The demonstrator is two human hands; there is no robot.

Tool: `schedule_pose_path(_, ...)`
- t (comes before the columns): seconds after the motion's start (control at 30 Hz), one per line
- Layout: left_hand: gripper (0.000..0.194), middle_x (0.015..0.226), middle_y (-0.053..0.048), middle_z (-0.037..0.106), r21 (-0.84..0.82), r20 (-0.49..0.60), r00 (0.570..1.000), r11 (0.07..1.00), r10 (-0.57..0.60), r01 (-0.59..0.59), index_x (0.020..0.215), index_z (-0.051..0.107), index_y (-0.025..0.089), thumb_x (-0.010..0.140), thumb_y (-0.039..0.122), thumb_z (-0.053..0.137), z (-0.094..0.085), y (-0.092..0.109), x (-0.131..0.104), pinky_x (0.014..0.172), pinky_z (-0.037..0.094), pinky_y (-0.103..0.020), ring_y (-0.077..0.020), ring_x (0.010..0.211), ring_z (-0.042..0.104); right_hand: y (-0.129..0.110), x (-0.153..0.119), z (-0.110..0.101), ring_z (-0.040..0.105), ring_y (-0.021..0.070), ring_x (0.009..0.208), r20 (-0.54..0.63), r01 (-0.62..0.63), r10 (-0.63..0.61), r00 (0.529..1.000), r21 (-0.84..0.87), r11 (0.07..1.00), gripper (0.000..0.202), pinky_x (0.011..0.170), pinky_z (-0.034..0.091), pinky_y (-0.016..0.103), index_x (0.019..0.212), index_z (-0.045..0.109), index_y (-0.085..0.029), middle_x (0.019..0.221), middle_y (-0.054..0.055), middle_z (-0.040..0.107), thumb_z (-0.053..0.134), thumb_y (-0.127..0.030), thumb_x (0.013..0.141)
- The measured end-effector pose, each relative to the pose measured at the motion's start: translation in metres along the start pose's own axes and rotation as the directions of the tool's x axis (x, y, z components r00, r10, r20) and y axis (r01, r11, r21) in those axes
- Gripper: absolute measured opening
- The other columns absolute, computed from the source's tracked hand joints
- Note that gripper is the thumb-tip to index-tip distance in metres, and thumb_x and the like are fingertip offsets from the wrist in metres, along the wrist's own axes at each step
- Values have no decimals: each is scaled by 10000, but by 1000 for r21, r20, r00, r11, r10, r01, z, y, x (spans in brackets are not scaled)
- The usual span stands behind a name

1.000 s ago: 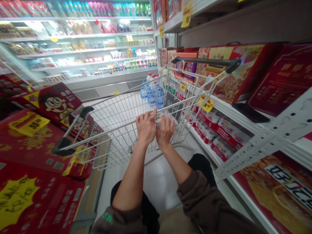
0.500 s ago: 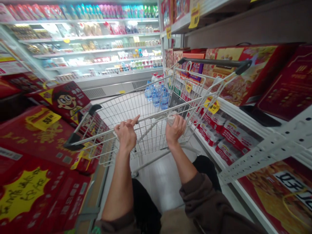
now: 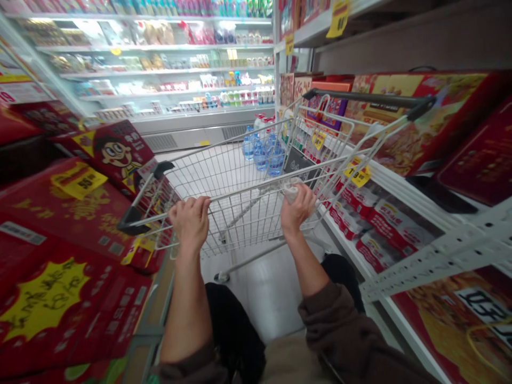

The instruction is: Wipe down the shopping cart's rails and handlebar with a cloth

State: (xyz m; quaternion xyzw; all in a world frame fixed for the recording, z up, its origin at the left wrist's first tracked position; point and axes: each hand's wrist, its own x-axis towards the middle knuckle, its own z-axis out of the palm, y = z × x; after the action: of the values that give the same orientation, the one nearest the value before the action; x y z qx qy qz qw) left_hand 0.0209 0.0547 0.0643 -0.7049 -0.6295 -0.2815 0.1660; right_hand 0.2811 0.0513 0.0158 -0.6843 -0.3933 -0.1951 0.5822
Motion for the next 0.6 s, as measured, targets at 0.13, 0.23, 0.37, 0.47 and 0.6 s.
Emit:
schedule_pose_path(0.13, 546, 957, -95, 655, 15, -21, 1000, 1000, -4, 4, 1079, 692, 249, 1040, 531, 226, 4, 11, -2, 916, 291, -430, -279, 957, 492, -49, -61, 12, 569, 256, 1100, 142, 221, -229, 963, 69, 973, 235, 945, 429, 419, 1189, 658, -199, 1224, 122, 696, 541, -215, 986)
schedule_pose_path(0.23, 544, 951, -94, 654, -2, -31, 999, 1000, -19, 19, 1048, 687, 260, 1038, 539, 220, 3, 17, -4, 913, 291, -430, -279, 958, 487, -60, -85, 14, 576, 228, 1102, 237, 427, -459, 856, 174, 887, 233, 951, 414, 399, 1172, 671, -245, 1209, 77, 717, 537, -185, 990)
schedule_pose_path(0.37, 535, 933, -85, 653, -11, -39, 999, 1000, -13, 13, 995, 682, 273, 1034, 551, 226, 1, 21, -6, 911, 295, -431, -273, 931, 485, -25, -56, 10, 588, 225, 1061, 136, 410, -423, 896, 110, 905, 188, 927, 421, 380, 1121, 695, -239, 1157, 66, 739, 565, -215, 986)
schedule_pose_path(0.47, 537, 927, -87, 648, -17, -52, 998, 999, -29, 28, 972, 682, 272, 1034, 548, 224, 0, 27, -6, 915, 299, -429, -272, 926, 483, -4, -26, 9, 589, 249, 1044, 21, 222, -222, 975, 27, 975, 177, 931, 438, 395, 1080, 703, -201, 1135, 98, 734, 605, -303, 974)
schedule_pose_path(0.6, 554, 921, -94, 651, -11, -44, 998, 999, -45, 45, 961, 686, 263, 1037, 539, 212, 1, 37, -8, 912, 302, -432, -276, 919, 480, -23, -39, 12, 586, 265, 1072, 26, 139, -140, 990, 40, 990, 196, 936, 443, 413, 1103, 693, -185, 1146, 125, 717, 580, -280, 974)
